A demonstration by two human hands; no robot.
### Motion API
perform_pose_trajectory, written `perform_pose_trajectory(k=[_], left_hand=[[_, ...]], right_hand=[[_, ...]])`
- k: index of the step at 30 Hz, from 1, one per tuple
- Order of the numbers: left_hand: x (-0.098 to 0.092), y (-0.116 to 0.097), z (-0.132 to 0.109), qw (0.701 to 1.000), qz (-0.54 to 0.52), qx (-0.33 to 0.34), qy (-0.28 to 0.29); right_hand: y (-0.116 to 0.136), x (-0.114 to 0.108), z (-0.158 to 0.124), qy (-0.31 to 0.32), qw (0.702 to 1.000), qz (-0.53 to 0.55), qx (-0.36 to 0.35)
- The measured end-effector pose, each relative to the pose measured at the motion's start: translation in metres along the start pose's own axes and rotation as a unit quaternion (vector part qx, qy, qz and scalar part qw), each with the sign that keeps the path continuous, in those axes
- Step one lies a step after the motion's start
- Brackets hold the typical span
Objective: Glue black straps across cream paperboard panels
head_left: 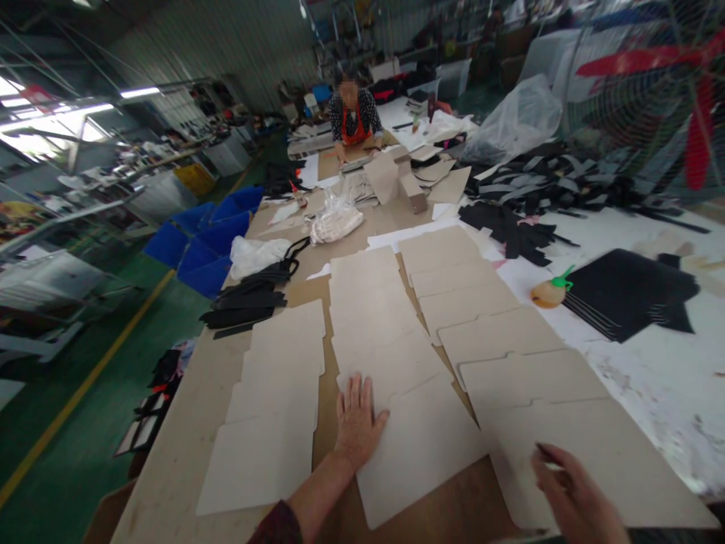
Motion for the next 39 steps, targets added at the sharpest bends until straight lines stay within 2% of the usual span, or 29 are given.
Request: perform_pose_trajectory(k=[3,6,8,11,14,17,19,21,24,27,31,39], left_hand=[[-0.008,0.009,-0.024,0.998,-0.010,-0.043,-0.050],[-0.004,0.012,-0.067,0.997,-0.016,-0.025,-0.071],[0.005,0.014,-0.089,0.998,-0.014,-0.016,-0.062],[0.016,0.015,-0.103,0.999,-0.017,-0.004,-0.048],[0.016,0.016,-0.102,0.997,-0.039,-0.003,-0.063],[0.008,0.016,-0.099,0.993,-0.093,0.004,-0.073],[0.003,0.015,-0.096,0.988,-0.136,0.013,-0.066],[-0.001,0.013,-0.093,0.985,-0.158,0.020,-0.062],[-0.001,0.015,-0.086,0.988,-0.130,0.005,-0.077],[0.003,0.022,-0.078,0.991,-0.090,-0.017,-0.095],[0.008,0.032,-0.068,0.991,-0.083,-0.003,-0.108],[0.015,0.043,-0.061,0.991,-0.089,0.006,-0.102]], right_hand=[[0.059,0.034,0.006,0.044,0.991,-0.036,-0.118],[0.104,0.058,0.008,0.036,0.970,-0.125,-0.204],[0.116,0.072,0.009,0.044,0.958,-0.183,-0.218],[0.116,0.086,0.012,0.054,0.952,-0.224,-0.200],[0.111,0.092,0.021,0.067,0.966,-0.179,-0.174],[0.113,0.095,0.034,0.110,0.980,-0.084,-0.140],[0.118,0.094,0.043,0.110,0.983,-0.058,-0.132],[0.125,0.090,0.051,0.088,0.981,-0.088,-0.148],[0.133,0.091,0.058,0.074,0.971,-0.139,-0.177],[0.138,0.097,0.061,0.055,0.964,-0.157,-0.210],[0.145,0.109,0.062,-0.003,0.949,-0.185,-0.256],[0.146,0.120,0.064,-0.030,0.948,-0.191,-0.251]])
Point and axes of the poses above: each hand's wrist, its own z-axis towards the middle knuckle, its own x-axis out of the palm, y = z × x, the point moved 7 cm from there along z, towards the middle knuckle, and after that the axes turned 12 degrees about -z, right-handed, at the moved point
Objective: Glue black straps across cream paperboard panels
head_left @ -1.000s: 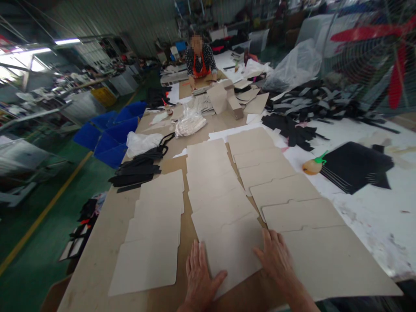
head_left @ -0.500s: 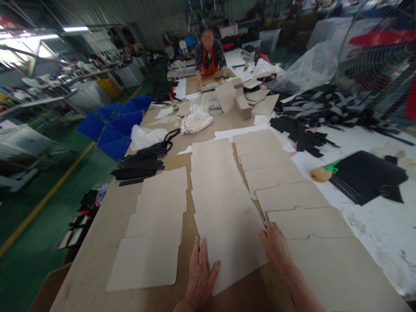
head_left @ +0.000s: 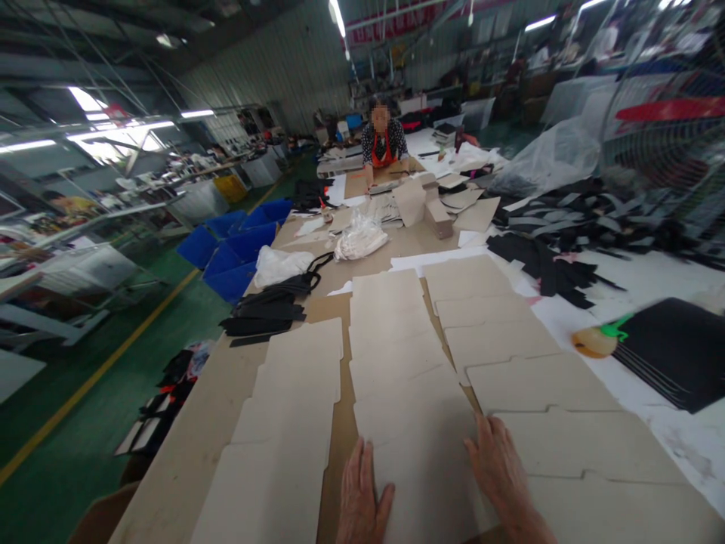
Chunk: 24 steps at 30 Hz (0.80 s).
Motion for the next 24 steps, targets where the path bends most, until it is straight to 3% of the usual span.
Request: perform_pose_trajectory(k=[9,24], left_hand=[[-0.009,-0.001,-0.001,0.999,-0.028,-0.011,0.028],[-0.008,-0.005,-0.004,1.000,0.024,0.018,-0.009]], right_hand=[[0.004,-0.001,-0.022,0.008,1.000,0.015,0.003],[0.005,-0.006,-0.012,-0.001,0.998,0.055,0.029]])
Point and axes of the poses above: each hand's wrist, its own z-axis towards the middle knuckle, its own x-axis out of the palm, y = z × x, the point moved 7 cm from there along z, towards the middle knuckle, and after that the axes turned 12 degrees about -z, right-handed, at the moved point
